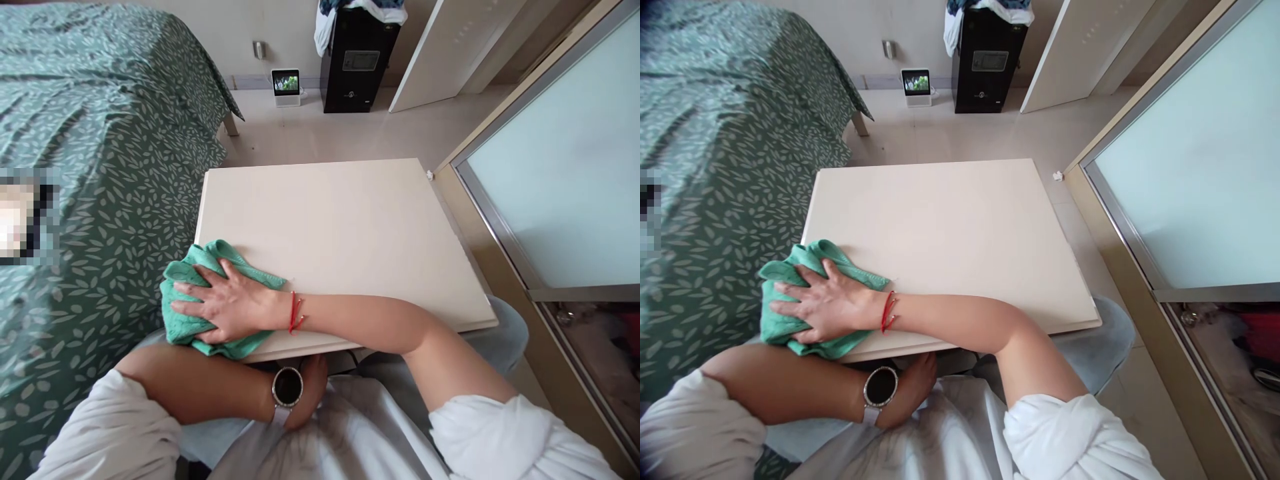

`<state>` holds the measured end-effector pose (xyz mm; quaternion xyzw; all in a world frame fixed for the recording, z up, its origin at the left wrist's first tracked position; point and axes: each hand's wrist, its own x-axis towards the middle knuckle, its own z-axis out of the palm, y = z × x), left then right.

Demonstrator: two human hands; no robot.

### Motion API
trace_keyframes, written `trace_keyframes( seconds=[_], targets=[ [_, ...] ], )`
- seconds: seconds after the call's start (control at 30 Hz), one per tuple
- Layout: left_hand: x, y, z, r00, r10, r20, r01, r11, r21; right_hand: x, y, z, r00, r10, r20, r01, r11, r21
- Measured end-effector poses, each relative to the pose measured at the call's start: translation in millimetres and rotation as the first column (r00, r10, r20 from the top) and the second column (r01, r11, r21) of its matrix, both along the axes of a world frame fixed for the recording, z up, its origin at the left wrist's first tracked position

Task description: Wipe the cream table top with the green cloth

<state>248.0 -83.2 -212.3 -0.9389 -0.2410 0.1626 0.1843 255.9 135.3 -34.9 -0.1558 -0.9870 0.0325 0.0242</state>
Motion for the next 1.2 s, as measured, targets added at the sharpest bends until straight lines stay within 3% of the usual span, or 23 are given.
trace_keyframes(
  seconds=[0.2,0.33,0.47,0.57,0.77,0.9,1.03,1.13,1.2],
  targets=[
    [-1,1,-2.1,0.997,0.004,0.076,-0.006,1.0,0.018,74,27,-13.8,0.98,-0.179,-0.089,0.169,0.98,-0.11],
    [-4,1,-6.8,0.993,0.001,0.116,-0.005,0.999,0.035,147,49,-22.7,0.917,-0.386,-0.1,0.366,0.915,-0.17],
    [-5,0,-13.0,0.983,0.001,0.185,-0.007,0.999,0.035,226,60,-28.3,0.793,-0.606,-0.059,0.591,0.789,-0.169],
    [-5,-1,-17.3,0.979,0.009,0.206,-0.016,0.999,0.036,285,58,-30.3,0.664,-0.747,-0.017,0.738,0.66,-0.139],
    [-7,-1,-20.0,0.98,0.004,0.199,-0.013,0.999,0.045,377,38,-37.1,0.399,-0.917,-0.025,0.915,0.4,-0.051],
    [-7,0,-15.8,0.985,0.029,0.17,-0.024,0.999,-0.032,397,16,-47.5,0.26,-0.959,-0.114,0.963,0.265,-0.037],
    [-6,1,-10.3,0.983,0.056,0.176,-0.05,0.998,-0.037,389,-8,-55.5,0.173,-0.963,-0.209,0.983,0.182,-0.023],
    [-5,1,-8.0,0.983,0.049,0.179,-0.044,0.998,-0.035,374,-21,-52.7,0.196,-0.967,-0.165,0.98,0.198,0.01],
    [-5,0,-7.8,0.986,0.038,0.162,-0.029,0.998,-0.056,358,-25,-46.4,0.256,-0.961,-0.107,0.967,0.255,0.027]
  ],
)
